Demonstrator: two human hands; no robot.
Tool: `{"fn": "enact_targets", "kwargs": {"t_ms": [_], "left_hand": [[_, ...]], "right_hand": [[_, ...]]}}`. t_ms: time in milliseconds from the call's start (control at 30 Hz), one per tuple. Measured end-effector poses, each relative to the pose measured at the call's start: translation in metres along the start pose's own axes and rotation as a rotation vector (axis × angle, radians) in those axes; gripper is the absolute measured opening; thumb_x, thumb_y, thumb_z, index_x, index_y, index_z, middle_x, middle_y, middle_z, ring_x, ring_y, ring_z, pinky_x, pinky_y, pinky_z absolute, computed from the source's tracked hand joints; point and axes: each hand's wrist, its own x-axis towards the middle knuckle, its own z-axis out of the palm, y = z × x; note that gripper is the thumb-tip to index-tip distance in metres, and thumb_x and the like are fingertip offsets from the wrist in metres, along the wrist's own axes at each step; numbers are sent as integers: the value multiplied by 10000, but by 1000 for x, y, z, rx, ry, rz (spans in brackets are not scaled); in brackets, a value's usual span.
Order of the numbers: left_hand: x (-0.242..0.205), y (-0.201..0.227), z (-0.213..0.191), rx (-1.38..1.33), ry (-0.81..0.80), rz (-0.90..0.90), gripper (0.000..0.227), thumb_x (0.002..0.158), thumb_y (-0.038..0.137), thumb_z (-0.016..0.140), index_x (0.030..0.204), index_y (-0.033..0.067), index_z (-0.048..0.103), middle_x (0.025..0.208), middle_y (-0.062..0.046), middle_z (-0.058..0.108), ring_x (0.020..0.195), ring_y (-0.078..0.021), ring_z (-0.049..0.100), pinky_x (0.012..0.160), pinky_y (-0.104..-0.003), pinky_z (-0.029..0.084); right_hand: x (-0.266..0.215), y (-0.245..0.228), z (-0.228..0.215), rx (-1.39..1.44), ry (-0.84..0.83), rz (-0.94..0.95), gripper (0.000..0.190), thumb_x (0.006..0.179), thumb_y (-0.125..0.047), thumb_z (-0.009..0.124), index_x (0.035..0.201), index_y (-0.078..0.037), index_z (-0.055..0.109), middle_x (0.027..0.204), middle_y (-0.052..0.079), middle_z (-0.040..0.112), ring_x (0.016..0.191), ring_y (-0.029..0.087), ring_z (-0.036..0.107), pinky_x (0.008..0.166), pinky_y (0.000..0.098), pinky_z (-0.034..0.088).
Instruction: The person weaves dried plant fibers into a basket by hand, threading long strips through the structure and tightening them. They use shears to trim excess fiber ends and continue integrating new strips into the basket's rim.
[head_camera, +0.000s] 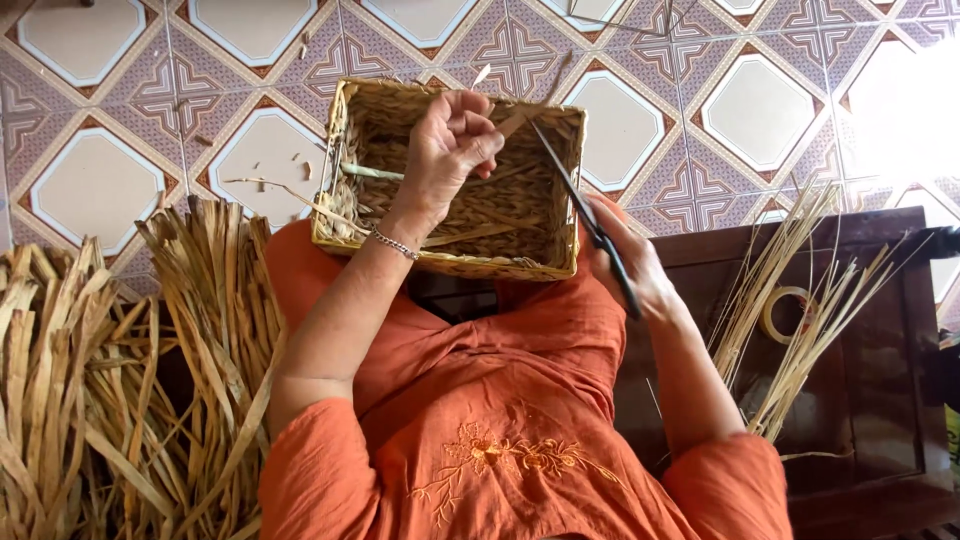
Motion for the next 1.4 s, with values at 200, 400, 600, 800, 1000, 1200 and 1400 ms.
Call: {"fn": "enact_targets", "kwargs": {"t_ms": [200, 400, 600, 800, 1000, 1200, 1400], "left_hand": [[-2, -12, -7, -40, -1, -27, 290, 887, 12, 773, 1067, 65, 553, 875, -60, 705, 688, -121, 690, 582, -252, 614], [1, -17, -15, -53, -10, -36, 260, 934, 14, 791, 1079, 41, 577, 919, -48, 677, 716, -121, 671, 619, -259, 611], [8, -11, -33, 88, 49, -36, 232, 924, 42, 754, 1151, 63, 711, 1002, -37, 710, 836, -93, 638, 763, -238, 608], [24, -20, -47, 159, 4, 119, 137, 1018, 162, 735, 1071, 44, 688, 993, -87, 716, 866, -129, 698, 814, -264, 668], [22, -6, -47, 84, 123, 100, 379, 989, 390, 671, 1121, 79, 500, 813, -120, 720, 612, -204, 744, 445, -300, 629], [20, -2, -48, 101, 90, 122, 335, 988, 231, 726, 1129, 69, 469, 903, -129, 739, 780, -211, 795, 597, -331, 665], [20, -9, -51, 70, 146, 185, 259, 987, 113, 752, 1102, 49, 530, 916, -102, 709, 862, -192, 774, 632, -329, 706]], "right_hand": [[35, -6, 11, -97, -28, -32, 732, 1001, -530, 562, 1480, 23, 535, 979, 87, 584, 785, 149, 553, 658, 362, 478], [25, 36, 19, -92, 109, 27, 402, 1065, -311, 609, 1321, -10, 683, 918, 28, 668, 627, 86, 595, 515, 287, 489], [-45, 132, -8, -252, 531, 201, 441, 1077, -306, 665, 1481, -147, 587, 781, 30, 660, 588, 106, 641, 518, 315, 545], [-164, 220, 2, -1147, 764, 297, 620, 858, -345, 846, 1384, -102, 626, 999, 170, 730, 864, 376, 694, 745, 498, 546], [-222, 240, 27, -1174, 679, 459, 664, 881, -317, 798, 1448, -51, 578, 1091, 175, 712, 1018, 381, 650, 848, 500, 519], [-234, 230, 34, -1084, 629, 552, 538, 898, -288, 777, 1372, -99, 607, 1061, 160, 716, 982, 378, 655, 837, 489, 532], [-213, 216, 14, -1025, 346, 784, 586, 887, -350, 760, 1362, -69, 564, 990, 176, 731, 939, 372, 691, 820, 495, 537]]}}
